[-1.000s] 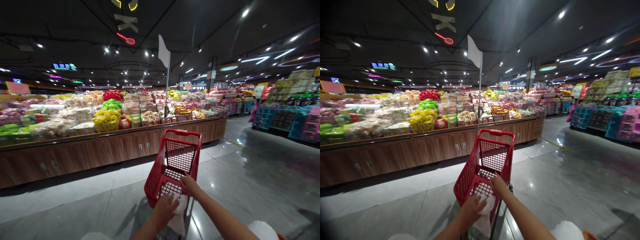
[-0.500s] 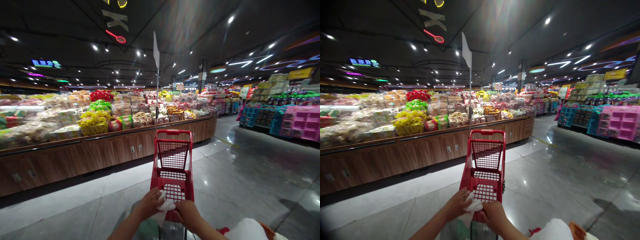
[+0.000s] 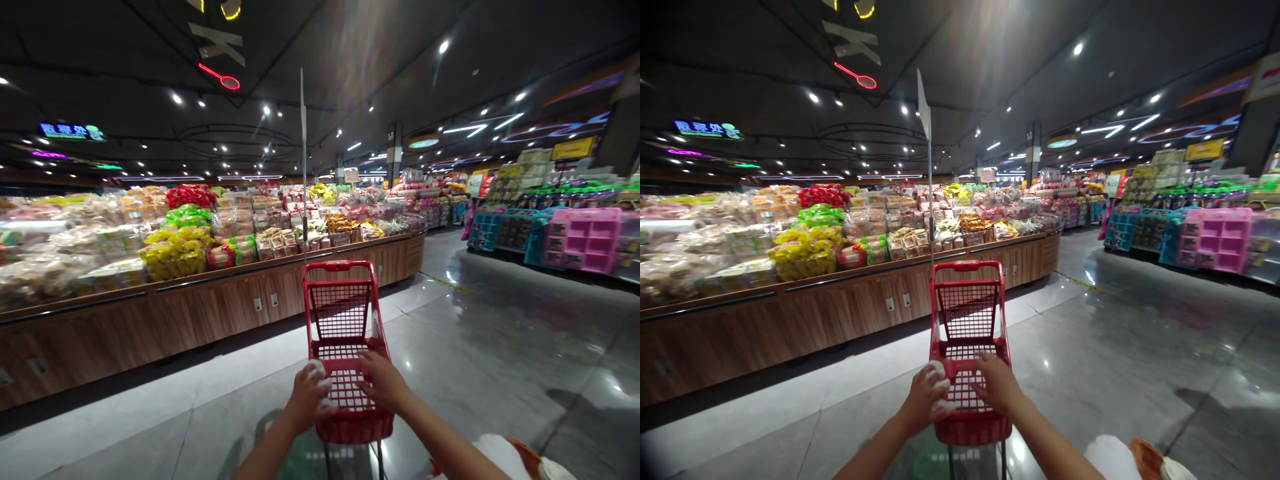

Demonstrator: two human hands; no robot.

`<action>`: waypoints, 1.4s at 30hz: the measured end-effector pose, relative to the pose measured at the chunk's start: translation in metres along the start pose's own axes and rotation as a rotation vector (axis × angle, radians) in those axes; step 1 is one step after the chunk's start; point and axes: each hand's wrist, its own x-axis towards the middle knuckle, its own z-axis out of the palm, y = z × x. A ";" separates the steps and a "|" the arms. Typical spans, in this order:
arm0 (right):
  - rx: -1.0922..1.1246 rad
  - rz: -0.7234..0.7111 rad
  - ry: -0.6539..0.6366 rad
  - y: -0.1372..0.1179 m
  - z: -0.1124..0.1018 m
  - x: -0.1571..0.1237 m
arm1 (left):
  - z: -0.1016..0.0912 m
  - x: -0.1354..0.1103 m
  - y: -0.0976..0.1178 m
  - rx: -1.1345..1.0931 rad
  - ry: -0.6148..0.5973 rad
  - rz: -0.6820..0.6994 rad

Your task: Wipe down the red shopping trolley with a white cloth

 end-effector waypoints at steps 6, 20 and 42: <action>-0.219 -0.329 0.630 -0.067 -0.111 0.051 | 0.026 -0.001 0.022 -0.027 0.130 -0.217; -0.044 0.081 -0.291 0.005 0.013 -0.035 | -0.001 -0.002 0.048 0.033 0.176 -0.266; 1.349 0.710 0.559 -0.011 0.020 -0.050 | -0.013 0.017 0.114 -1.786 0.425 -0.883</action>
